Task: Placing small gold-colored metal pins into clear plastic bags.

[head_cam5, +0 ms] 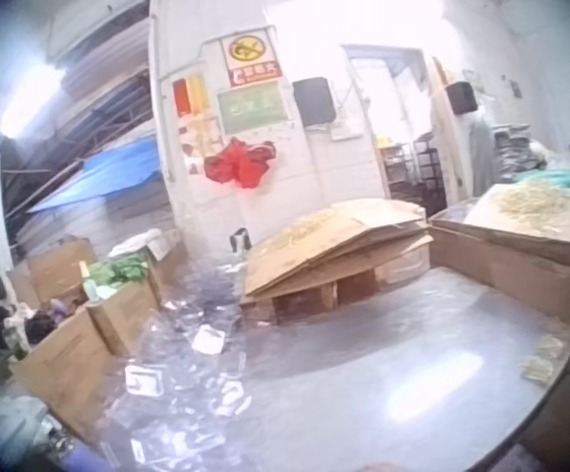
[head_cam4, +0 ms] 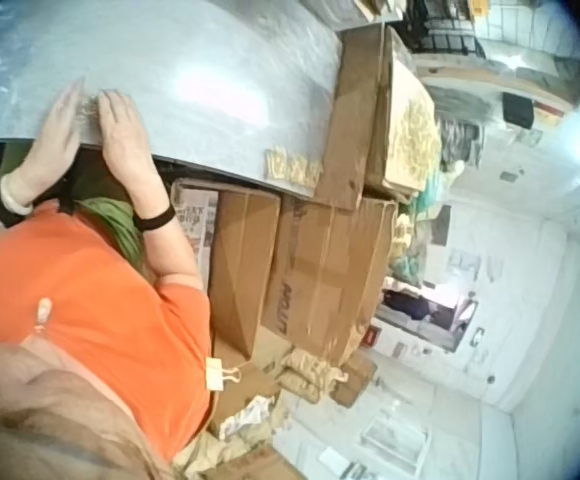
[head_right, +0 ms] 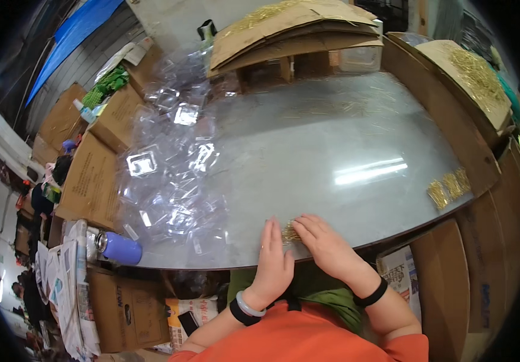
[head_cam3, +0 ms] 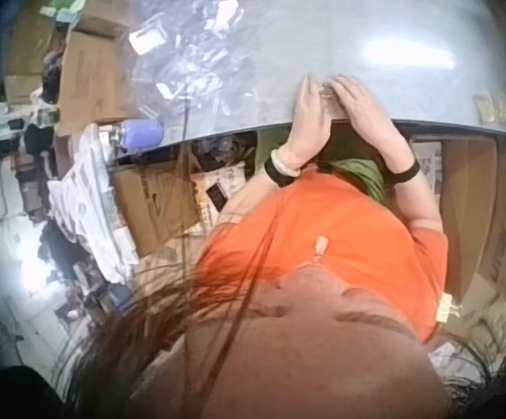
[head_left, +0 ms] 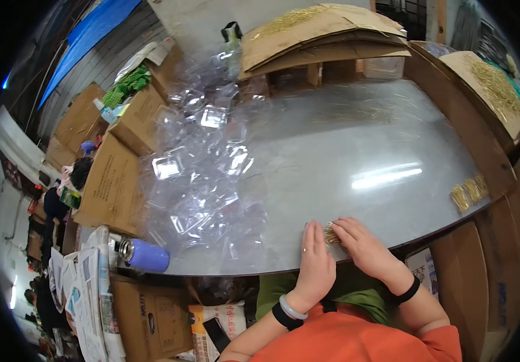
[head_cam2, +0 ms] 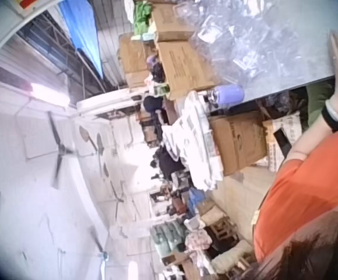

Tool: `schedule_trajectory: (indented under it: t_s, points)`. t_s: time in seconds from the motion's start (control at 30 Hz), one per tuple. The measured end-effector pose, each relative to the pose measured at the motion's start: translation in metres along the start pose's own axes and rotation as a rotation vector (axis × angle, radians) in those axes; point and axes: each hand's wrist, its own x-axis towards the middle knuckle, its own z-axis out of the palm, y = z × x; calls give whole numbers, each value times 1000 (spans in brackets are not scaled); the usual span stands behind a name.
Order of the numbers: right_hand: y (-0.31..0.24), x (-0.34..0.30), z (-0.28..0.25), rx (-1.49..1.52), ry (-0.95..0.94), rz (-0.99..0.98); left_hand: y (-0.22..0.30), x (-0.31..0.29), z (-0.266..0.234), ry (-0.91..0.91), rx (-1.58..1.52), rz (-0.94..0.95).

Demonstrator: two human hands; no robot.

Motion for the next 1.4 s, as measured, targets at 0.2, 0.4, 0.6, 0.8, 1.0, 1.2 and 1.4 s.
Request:
schedule_trajectory:
  t_s: [0.2, 0.4, 0.6, 0.8, 1.0, 1.2, 1.4]
  points:
    - [-11, 8, 0, 3, 1, 16, -17, 5, 26, -50, 535, 105]
    - [-2, 17, -3, 39, -5, 47, -16, 14, 25, 54, 243, 94]
    - [-10, 14, -6, -46, 226, 43, -25, -46, -45, 139, -108, 172]
    - [-90, 65, 35, 176, 205, -124, -52, -112, -73, 368, -248, -124]
    - [-117, 107, 74, 166, 119, -107, -48, -100, -77, 536, -744, -381]
    - [-100, 86, 59, 599, 121, 161, -61, -93, -80, 434, -895, -434]
    - [-81, 66, 61, 1093, 127, 421, -39, -57, -79, 388, -854, -321]
